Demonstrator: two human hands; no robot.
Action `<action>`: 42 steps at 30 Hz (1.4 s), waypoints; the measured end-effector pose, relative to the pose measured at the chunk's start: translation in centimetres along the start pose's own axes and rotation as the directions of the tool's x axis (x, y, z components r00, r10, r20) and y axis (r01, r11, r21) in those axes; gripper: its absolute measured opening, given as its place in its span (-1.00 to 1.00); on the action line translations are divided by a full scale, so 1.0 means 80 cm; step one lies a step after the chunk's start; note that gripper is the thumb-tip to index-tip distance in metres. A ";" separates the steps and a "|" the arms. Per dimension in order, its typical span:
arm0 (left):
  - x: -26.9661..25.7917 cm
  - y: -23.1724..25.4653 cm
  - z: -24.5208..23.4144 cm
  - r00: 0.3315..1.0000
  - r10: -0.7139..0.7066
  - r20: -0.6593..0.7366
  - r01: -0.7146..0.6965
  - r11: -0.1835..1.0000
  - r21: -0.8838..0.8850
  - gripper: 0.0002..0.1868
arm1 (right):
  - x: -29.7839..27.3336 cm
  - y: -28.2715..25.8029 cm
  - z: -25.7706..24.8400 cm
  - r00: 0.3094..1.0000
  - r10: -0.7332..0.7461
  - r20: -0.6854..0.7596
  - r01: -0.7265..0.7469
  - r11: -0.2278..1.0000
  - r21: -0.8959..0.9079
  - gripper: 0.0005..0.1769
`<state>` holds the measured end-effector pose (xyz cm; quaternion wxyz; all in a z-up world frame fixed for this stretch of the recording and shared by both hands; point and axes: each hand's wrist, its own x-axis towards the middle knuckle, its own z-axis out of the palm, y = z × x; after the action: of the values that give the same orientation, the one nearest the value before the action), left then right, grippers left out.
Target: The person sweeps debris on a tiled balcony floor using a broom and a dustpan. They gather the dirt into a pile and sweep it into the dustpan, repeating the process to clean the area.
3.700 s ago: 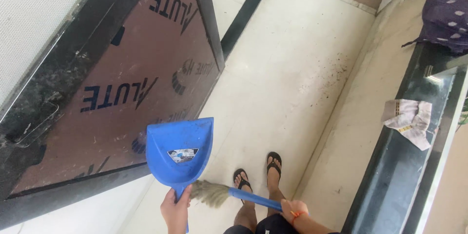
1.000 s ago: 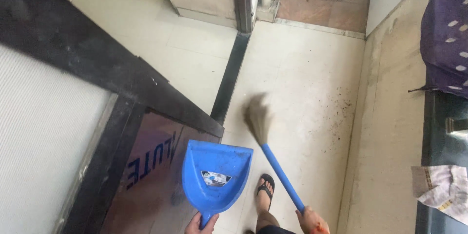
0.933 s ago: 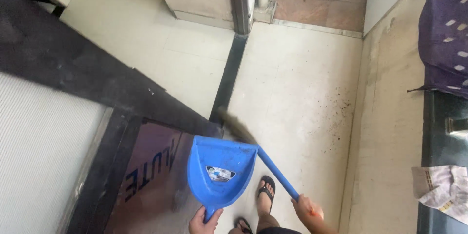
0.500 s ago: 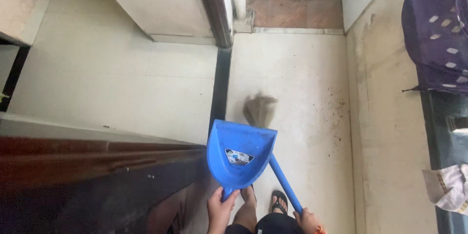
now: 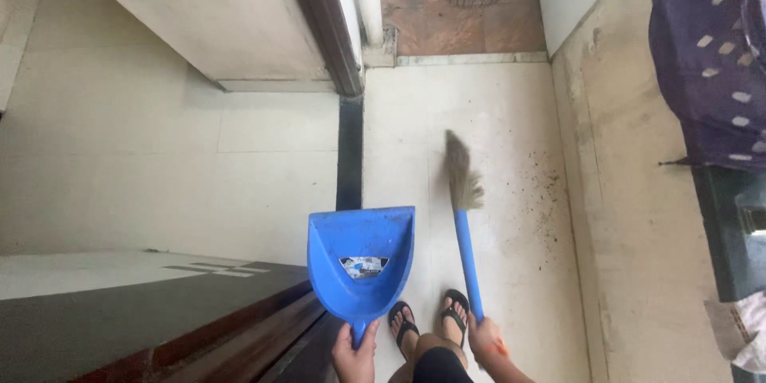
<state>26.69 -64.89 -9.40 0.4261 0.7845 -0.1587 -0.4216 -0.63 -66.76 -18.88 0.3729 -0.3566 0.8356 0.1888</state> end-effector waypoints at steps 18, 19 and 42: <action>0.169 0.029 0.078 0.966 -0.086 -0.245 0.088 0.996 -0.002 -0.62 | 0.158 -0.121 -0.167 0.990 0.084 0.116 -0.091 0.994 0.059 -0.39; 0.176 0.037 0.086 0.970 -0.092 -0.223 0.088 0.996 -0.027 -0.62 | 0.153 -0.106 -0.175 0.998 0.039 0.058 -0.041 0.999 0.030 -0.40; 0.287 0.157 0.141 0.990 -0.093 -0.102 0.097 0.994 0.039 -0.54 | 0.182 -0.157 -0.299 0.949 0.186 -0.256 -0.139 0.972 0.191 -0.24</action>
<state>32.77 -92.27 -14.57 0.3957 0.8205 -0.1087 -0.3980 -9.82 -95.76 -14.96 0.2667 -0.2759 0.9185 0.0959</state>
